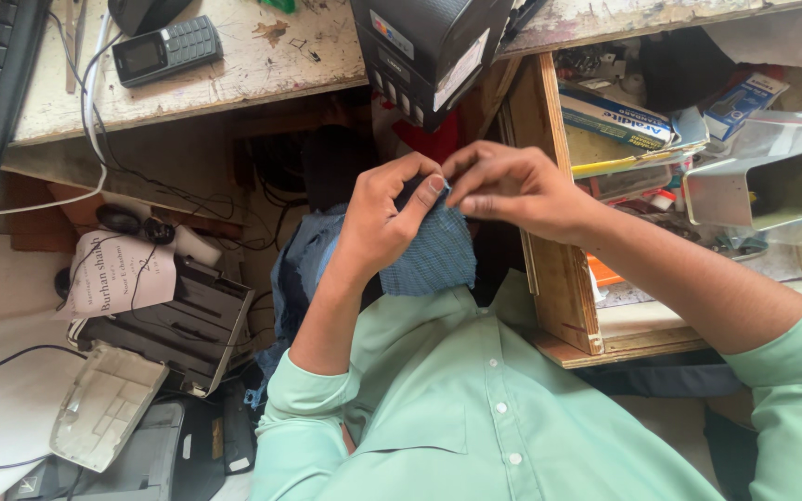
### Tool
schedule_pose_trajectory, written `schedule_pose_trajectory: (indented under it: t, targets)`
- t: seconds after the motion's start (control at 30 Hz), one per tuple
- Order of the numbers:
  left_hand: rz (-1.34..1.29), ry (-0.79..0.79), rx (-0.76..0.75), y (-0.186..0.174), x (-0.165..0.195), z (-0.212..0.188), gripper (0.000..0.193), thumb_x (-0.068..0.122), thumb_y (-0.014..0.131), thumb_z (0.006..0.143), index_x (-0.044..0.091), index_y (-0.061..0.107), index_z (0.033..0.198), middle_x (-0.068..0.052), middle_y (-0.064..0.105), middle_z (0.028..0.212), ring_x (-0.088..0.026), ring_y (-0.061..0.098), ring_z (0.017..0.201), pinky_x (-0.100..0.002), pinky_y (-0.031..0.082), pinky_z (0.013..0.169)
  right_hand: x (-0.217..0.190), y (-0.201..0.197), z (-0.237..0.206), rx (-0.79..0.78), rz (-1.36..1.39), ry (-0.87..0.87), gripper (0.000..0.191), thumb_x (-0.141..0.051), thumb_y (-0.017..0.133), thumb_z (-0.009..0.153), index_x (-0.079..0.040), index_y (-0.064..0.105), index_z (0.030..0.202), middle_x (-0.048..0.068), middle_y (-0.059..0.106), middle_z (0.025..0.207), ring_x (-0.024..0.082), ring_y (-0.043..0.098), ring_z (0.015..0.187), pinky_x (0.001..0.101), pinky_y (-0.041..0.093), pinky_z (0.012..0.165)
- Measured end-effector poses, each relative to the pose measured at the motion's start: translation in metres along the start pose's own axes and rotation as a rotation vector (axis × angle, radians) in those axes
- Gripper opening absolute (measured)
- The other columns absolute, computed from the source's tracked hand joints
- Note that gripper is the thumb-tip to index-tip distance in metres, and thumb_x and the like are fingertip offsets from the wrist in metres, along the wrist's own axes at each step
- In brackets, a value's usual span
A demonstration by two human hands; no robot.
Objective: The person cleans the exterior of a printer with a blue cloth, then opens the top cover to inspect the internal components. They also open a drawer, retrieve a small item, and wipe the printer's side before closing the drawer and continuing to inspect the printer's interior.
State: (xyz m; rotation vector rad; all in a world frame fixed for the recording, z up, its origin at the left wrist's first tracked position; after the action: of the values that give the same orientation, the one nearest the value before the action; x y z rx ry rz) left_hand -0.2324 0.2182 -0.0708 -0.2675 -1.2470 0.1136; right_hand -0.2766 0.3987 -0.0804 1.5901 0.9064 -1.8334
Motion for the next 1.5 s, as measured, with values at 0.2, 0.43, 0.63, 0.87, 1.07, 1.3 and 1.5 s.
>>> schedule_pose_trajectory:
  t: [0.2, 0.43, 0.63, 0.87, 1.07, 1.3, 1.5]
  targets:
    - [0.017, 0.031, 0.029, -0.001, 0.001, 0.000, 0.013, 0.013, 0.064, 0.100, 0.000, 0.066, 0.098, -0.011, 0.068, 0.084, -0.020, 0.068, 0.077, -0.031, 0.052, 0.073, 0.011, 0.009, 0.001, -0.089, 0.050, 0.204, 0.014, -0.011, 0.074, 0.093, -0.004, 0.078, 0.105, 0.006, 0.062, 0.111, 0.015, 0.064, 0.102, 0.0314, 0.054, 0.088]
    - [0.050, 0.024, 0.187, -0.002, -0.001, 0.002, 0.014, 0.014, 0.062, 0.102, 0.001, 0.065, 0.098, -0.010, 0.068, 0.085, -0.019, 0.068, 0.077, -0.030, 0.052, 0.072, 0.018, 0.024, -0.003, -0.029, 0.245, 0.297, 0.019, -0.014, 0.068, 0.096, 0.000, 0.074, 0.107, 0.001, 0.058, 0.112, 0.013, 0.061, 0.101, 0.0302, 0.053, 0.086]
    - [0.018, 0.008, 0.148, 0.005, -0.005, 0.004, 0.013, 0.014, 0.062, 0.102, 0.002, 0.065, 0.098, -0.008, 0.067, 0.083, -0.016, 0.066, 0.075, -0.028, 0.051, 0.071, 0.015, 0.022, -0.002, 0.112, 0.359, 0.242, 0.019, -0.015, 0.068, 0.098, -0.001, 0.073, 0.109, 0.002, 0.062, 0.108, 0.011, 0.064, 0.098, 0.0294, 0.054, 0.084]
    - [0.043, -0.048, 0.148, 0.005, -0.004, 0.005, 0.014, 0.015, 0.064, 0.101, 0.001, 0.066, 0.098, -0.005, 0.066, 0.080, -0.011, 0.061, 0.073, -0.026, 0.049, 0.068, 0.018, 0.010, -0.003, 0.145, 0.370, 0.195, 0.018, -0.014, 0.067, 0.099, -0.001, 0.072, 0.111, -0.001, 0.071, 0.098, 0.005, 0.063, 0.092, 0.0239, 0.052, 0.082]
    - [0.042, -0.041, 0.138, -0.001, -0.004, 0.002, 0.017, 0.016, 0.064, 0.102, 0.000, 0.066, 0.098, -0.005, 0.064, 0.080, -0.011, 0.058, 0.075, -0.026, 0.048, 0.071, 0.019, -0.007, 0.000, 0.260, 0.372, 0.109, 0.015, -0.016, 0.065, 0.105, -0.002, 0.066, 0.111, -0.003, 0.065, 0.099, 0.004, 0.056, 0.092, 0.0222, 0.047, 0.082]
    - [-0.042, -0.042, 0.085, 0.003, -0.007, 0.000, 0.017, 0.018, 0.064, 0.102, 0.001, 0.064, 0.097, -0.004, 0.065, 0.081, -0.010, 0.058, 0.077, -0.026, 0.048, 0.073, 0.017, -0.006, 0.002, 0.314, 0.189, 0.154, 0.014, -0.016, 0.061, 0.105, -0.006, 0.065, 0.114, -0.004, 0.062, 0.104, 0.004, 0.054, 0.100, 0.0221, 0.048, 0.088]
    - [-0.033, -0.102, 0.055, -0.002, -0.011, -0.005, 0.014, 0.014, 0.065, 0.096, 0.000, 0.066, 0.093, -0.004, 0.062, 0.075, -0.010, 0.055, 0.070, -0.026, 0.045, 0.066, 0.005, -0.003, 0.003, 0.248, -0.041, 0.085, 0.014, -0.005, 0.059, 0.103, -0.002, 0.070, 0.112, 0.002, 0.057, 0.110, 0.010, 0.056, 0.104, 0.0255, 0.046, 0.091]
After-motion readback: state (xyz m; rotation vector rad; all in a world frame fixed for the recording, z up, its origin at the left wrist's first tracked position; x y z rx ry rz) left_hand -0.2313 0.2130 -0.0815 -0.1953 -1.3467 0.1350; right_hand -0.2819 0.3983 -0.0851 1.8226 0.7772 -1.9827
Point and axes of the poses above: each hand's wrist, its own z-axis towards the middle knuckle, its own y-axis out of the palm, x = y × z, the point moved 5 cm from there along z, towards the middle knuckle
